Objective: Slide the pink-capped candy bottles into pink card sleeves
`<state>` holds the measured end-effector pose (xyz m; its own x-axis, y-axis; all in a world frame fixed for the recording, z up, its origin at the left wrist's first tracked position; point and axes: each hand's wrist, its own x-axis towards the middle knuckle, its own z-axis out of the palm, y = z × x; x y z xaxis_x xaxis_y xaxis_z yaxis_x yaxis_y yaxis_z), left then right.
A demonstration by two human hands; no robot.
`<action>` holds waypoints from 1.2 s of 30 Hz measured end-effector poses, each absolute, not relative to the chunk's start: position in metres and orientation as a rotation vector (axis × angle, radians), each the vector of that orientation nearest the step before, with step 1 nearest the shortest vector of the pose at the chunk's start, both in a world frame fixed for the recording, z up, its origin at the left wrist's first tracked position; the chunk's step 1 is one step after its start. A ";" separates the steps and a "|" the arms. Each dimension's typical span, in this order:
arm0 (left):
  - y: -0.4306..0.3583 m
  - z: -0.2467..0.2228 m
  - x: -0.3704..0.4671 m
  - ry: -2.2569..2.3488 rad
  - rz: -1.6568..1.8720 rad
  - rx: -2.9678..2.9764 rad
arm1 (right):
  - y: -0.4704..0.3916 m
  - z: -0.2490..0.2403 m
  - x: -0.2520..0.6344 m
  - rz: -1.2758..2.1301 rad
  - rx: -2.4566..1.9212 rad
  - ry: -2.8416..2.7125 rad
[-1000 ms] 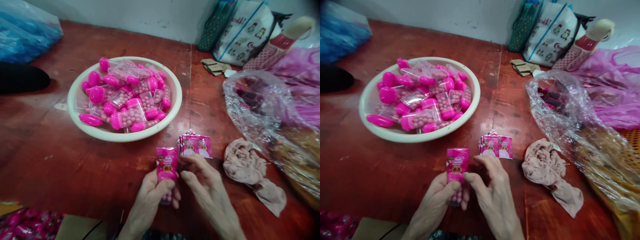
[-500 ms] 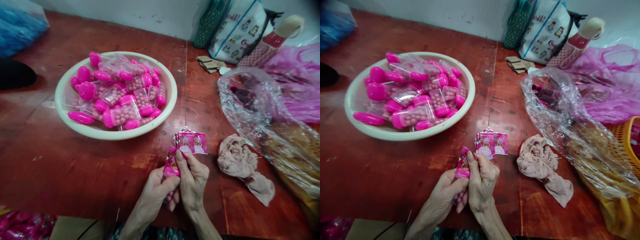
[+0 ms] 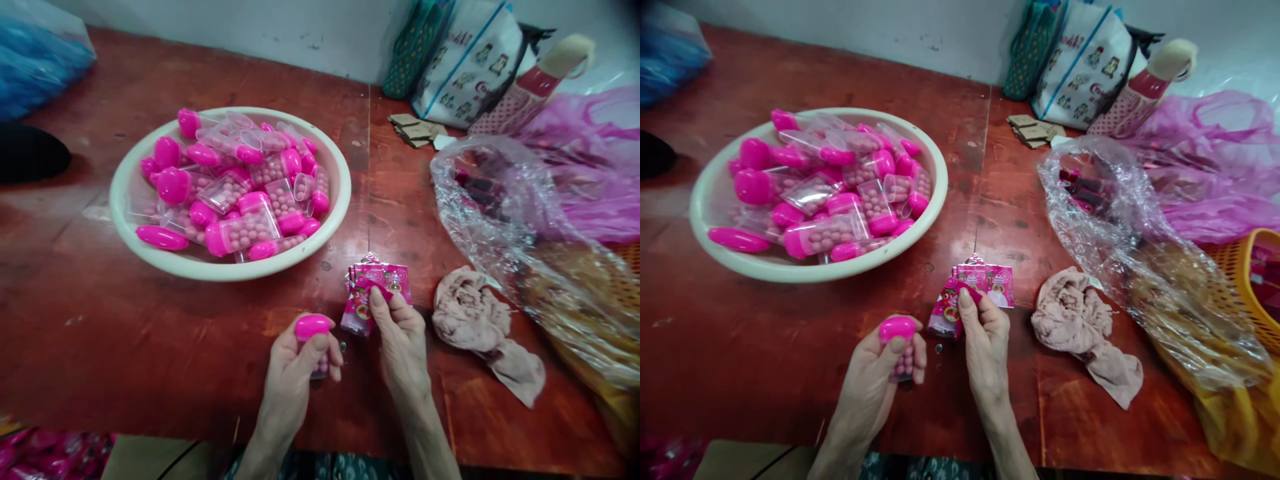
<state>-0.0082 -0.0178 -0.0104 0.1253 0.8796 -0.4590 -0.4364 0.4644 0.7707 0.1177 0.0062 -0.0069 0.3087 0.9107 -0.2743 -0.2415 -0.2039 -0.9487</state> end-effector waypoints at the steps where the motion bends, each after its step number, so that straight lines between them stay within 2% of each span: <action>1: -0.017 -0.011 -0.009 1.088 1.049 0.518 | 0.007 -0.007 0.117 1.229 -1.374 -0.728; 8: -0.008 -0.009 -0.009 1.424 1.111 0.710 | 0.010 -0.002 0.115 1.355 -1.365 -1.084; 16: -0.002 0.003 -0.011 1.341 1.348 0.377 | -0.002 0.000 0.115 1.456 -1.277 -0.866; 21: -0.003 0.001 -0.009 1.310 1.337 0.385 | -0.011 0.002 0.104 1.469 -1.206 -0.890; 28: -0.012 -0.010 -0.009 1.270 1.273 0.560 | -0.012 -0.005 0.100 1.157 -1.377 -0.882; 33: -0.011 -0.014 -0.013 1.525 1.140 0.963 | -0.012 -0.009 0.108 1.180 -1.366 -0.810; 36: -0.007 -0.016 -0.013 1.703 1.191 1.357 | -0.013 -0.006 0.109 1.191 -1.373 -0.829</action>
